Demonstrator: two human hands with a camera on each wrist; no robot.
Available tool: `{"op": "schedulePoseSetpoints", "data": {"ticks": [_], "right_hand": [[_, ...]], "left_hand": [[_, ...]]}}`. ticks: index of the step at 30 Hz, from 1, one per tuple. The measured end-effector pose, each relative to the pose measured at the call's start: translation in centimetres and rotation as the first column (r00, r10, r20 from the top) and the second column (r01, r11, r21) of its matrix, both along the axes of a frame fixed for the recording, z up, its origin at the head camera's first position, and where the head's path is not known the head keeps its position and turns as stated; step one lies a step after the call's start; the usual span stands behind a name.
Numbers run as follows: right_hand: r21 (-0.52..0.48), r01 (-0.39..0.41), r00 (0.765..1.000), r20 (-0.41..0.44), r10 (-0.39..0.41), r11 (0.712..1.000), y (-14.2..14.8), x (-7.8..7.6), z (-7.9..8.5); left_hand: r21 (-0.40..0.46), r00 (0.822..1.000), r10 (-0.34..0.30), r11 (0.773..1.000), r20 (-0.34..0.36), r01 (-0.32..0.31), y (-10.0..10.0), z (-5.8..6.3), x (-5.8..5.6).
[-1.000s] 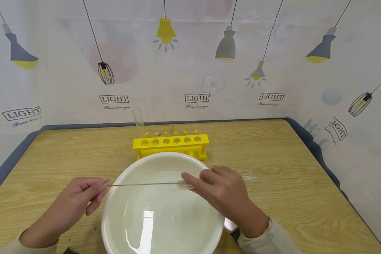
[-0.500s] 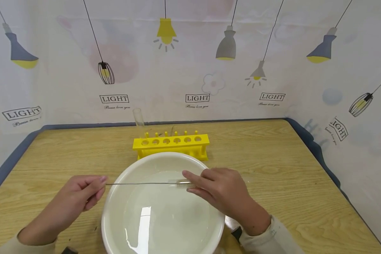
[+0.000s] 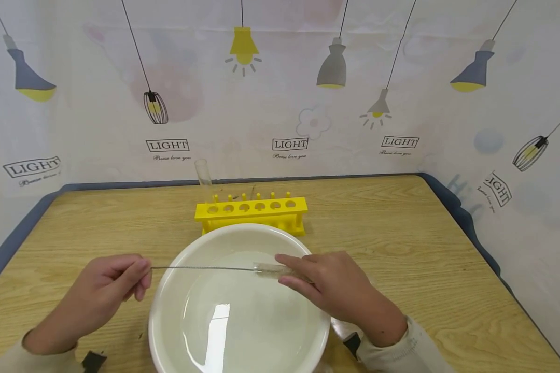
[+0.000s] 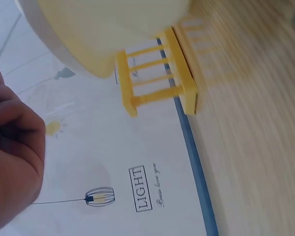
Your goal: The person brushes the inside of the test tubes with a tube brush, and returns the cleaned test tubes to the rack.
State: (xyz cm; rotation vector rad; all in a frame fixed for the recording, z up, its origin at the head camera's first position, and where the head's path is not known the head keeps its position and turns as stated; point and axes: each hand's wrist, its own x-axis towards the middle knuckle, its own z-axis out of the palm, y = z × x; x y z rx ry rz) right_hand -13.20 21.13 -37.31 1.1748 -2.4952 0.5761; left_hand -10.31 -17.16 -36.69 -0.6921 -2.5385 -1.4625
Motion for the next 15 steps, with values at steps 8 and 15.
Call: {"op": "schedulePoseSetpoints", "data": {"ticks": [8, 15], "right_hand": [[0.045, 0.019, 0.999, 0.036, -0.020, 0.999, -0.2, 0.3, -0.1], [0.037, 0.018, 0.995, 0.093, -0.022, 0.999, -0.2, 0.5, 0.0]], "left_hand": [[-0.046, 0.983, -0.045, 0.998, -0.178, 0.037, -0.6, -0.8, -0.5], [-0.023, 0.965, -0.088, 0.996, -0.246, 0.085, -0.6, -1.2, -0.7]]}}
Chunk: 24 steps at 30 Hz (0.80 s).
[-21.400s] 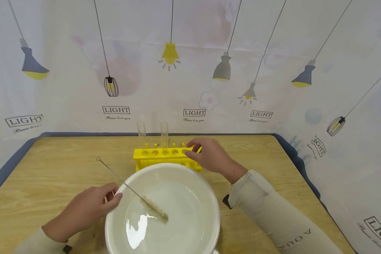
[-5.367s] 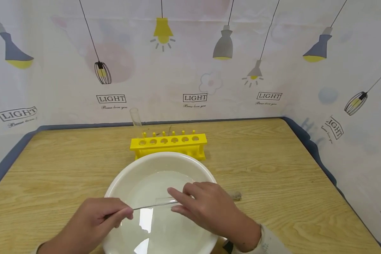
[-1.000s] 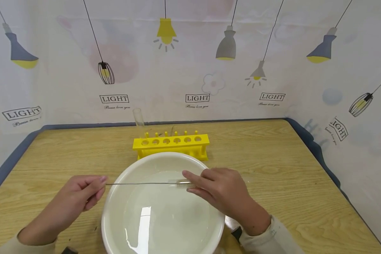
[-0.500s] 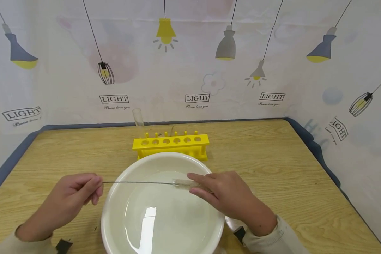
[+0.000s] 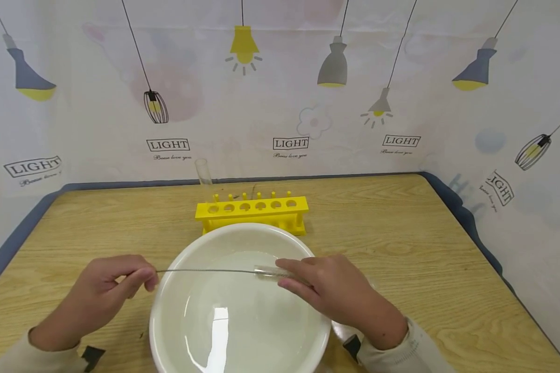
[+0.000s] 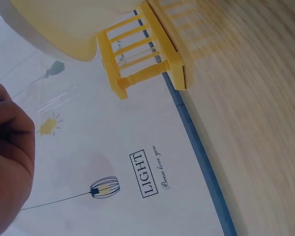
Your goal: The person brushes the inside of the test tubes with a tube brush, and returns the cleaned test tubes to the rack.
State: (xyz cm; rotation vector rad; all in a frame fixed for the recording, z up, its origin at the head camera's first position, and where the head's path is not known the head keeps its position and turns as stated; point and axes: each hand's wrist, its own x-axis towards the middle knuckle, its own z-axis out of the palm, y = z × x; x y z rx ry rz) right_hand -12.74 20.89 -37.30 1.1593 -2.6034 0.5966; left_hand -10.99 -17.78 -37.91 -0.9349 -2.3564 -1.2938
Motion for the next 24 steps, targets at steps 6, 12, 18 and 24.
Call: {"op": "schedulePoseSetpoints", "data": {"ticks": [6, 12, 18, 24], "right_hand": [[-0.015, -0.021, 0.996, 0.090, 0.022, 1.000, -0.2, 0.4, 0.5], [0.026, -0.036, 0.994, 0.105, 0.033, 0.999, -0.6, 0.8, 0.8], [0.029, -0.090, 0.994, 0.058, 0.088, 0.996, -1.3, 1.2, 0.4], [-0.010, -0.110, 0.994, -0.019, 0.110, 0.994, -1.7, 1.4, 0.1]], "left_hand": [[0.015, 0.997, -0.075, 0.997, -0.036, 0.076, -0.2, -0.1, -0.1], [-0.038, 0.989, -0.133, 0.991, -0.065, 0.131, -0.2, -0.3, -0.1], [-0.084, 0.983, -0.162, 0.984, -0.084, 0.155, 1.0, -0.4, 0.2], [-0.107, 0.982, -0.138, 0.986, -0.126, 0.125, 1.9, -0.1, 0.8]]}}
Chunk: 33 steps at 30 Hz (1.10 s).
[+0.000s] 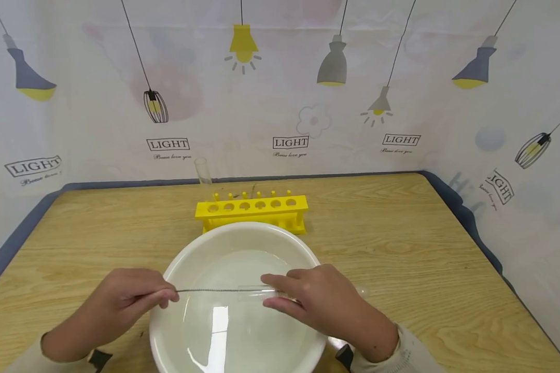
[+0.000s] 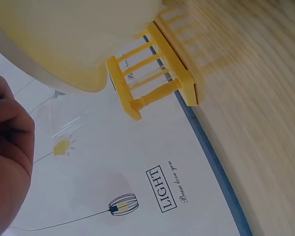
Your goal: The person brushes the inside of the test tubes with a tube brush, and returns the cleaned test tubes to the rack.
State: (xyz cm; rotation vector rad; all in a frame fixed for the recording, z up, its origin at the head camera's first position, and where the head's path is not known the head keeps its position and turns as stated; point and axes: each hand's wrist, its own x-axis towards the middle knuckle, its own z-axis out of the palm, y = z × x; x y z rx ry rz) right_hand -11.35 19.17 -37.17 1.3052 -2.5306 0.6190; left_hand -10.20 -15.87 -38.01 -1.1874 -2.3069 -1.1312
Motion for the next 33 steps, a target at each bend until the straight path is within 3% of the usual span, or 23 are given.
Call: {"op": "schedulePoseSetpoints", "data": {"ticks": [5, 11, 18, 25, 28, 33], "right_hand": [[-0.052, -0.009, 0.990, -0.140, 0.001, 0.999, -0.1, -0.2, -0.3], [-0.099, -0.030, 0.962, -0.272, 0.002, 0.995, -0.4, -0.5, -0.6], [-0.093, -0.013, 0.950, -0.312, -0.017, 0.996, -0.6, -0.4, -0.6], [-0.098, -0.041, 0.916, -0.400, -0.002, 0.994, -0.9, -0.3, -0.4], [-0.091, -0.030, 0.917, -0.399, -0.009, 0.995, -0.9, -0.2, -0.4], [-0.092, -0.025, 0.913, -0.407, -0.015, 0.995, -0.9, -0.1, -0.3]], "left_hand": [[0.000, 1.000, 0.013, 1.000, 0.009, -0.013, 0.3, 0.4, 0.5], [0.025, 1.000, -0.022, 0.999, -0.005, 0.023, 0.8, 0.5, 0.9], [0.019, 0.998, -0.037, 0.999, 0.044, 0.036, 1.3, 0.3, 1.4], [0.048, 0.998, -0.067, 0.997, -0.001, 0.067, 1.8, -0.2, 1.3], [0.070, 0.998, -0.064, 0.995, -0.024, 0.065, 2.0, -0.5, 1.4], [0.108, 0.999, -0.035, 0.994, 0.034, 0.032, 2.7, -0.5, 1.9]]}}
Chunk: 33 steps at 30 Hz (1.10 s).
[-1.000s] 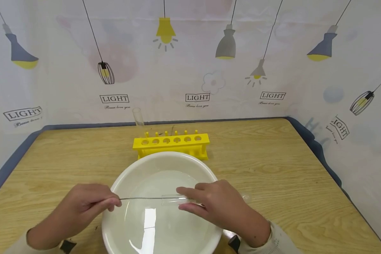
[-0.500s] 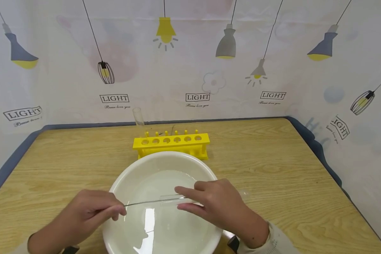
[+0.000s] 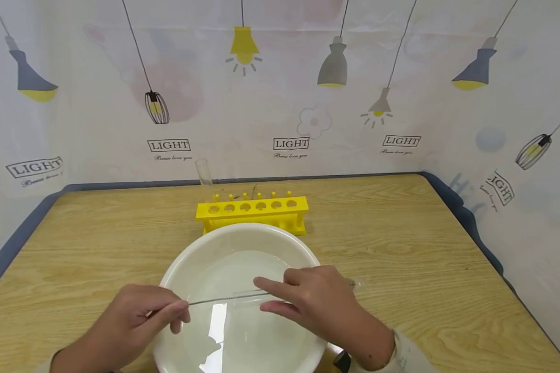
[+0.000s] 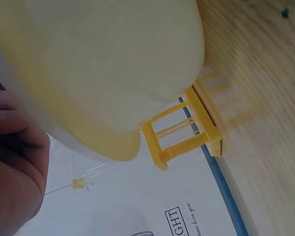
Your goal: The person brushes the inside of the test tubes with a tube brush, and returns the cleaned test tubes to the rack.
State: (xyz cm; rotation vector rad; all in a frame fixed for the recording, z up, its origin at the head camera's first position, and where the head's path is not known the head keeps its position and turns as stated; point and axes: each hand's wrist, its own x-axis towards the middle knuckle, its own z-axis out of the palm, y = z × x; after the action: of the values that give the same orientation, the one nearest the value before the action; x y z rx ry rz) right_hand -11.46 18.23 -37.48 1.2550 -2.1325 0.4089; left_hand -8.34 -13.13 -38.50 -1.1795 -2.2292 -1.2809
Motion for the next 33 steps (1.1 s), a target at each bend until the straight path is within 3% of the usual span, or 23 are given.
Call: {"op": "schedulePoseSetpoints", "data": {"ticks": [7, 10, 13, 21, 27, 30, 33], "right_hand": [[-0.021, 0.008, 0.999, -0.033, -0.009, 1.000, -0.2, 0.1, 0.0], [-0.022, 0.012, 0.999, -0.037, -0.013, 1.000, -0.3, 0.2, 0.0], [-0.023, 0.014, 0.999, -0.037, -0.015, 1.000, -0.3, 0.2, 0.0], [-0.055, 0.007, 0.998, -0.064, -0.010, 0.998, -0.2, 0.2, 0.1], [-0.114, -0.057, 0.984, -0.175, 0.036, 0.992, -0.6, -0.2, 0.4], [-0.122, -0.066, 0.979, -0.200, 0.041, 0.990, -0.7, -0.3, 0.6], [-0.124, -0.066, 0.975, -0.217, 0.038, 0.990, -0.8, -0.4, 0.7]], "left_hand": [[0.014, 0.986, -0.002, 1.000, 0.164, 0.000, 0.6, 0.2, 0.9], [0.008, 0.967, 0.031, 0.999, 0.253, -0.034, 0.7, 0.5, 1.2], [-0.009, 0.933, 0.076, 0.997, 0.352, -0.078, 0.8, 1.0, 1.4], [-0.056, 0.860, 0.148, 0.989, 0.488, -0.138, 0.7, 1.8, 1.7], [-0.029, 0.838, 0.125, 0.991, 0.531, -0.129, 0.6, 2.0, 1.6], [0.024, 0.802, 0.059, 0.996, 0.595, -0.090, 0.4, 1.9, 1.5], [0.085, 0.728, -0.020, 0.995, 0.686, -0.052, 0.1, 1.8, 1.4]]}}
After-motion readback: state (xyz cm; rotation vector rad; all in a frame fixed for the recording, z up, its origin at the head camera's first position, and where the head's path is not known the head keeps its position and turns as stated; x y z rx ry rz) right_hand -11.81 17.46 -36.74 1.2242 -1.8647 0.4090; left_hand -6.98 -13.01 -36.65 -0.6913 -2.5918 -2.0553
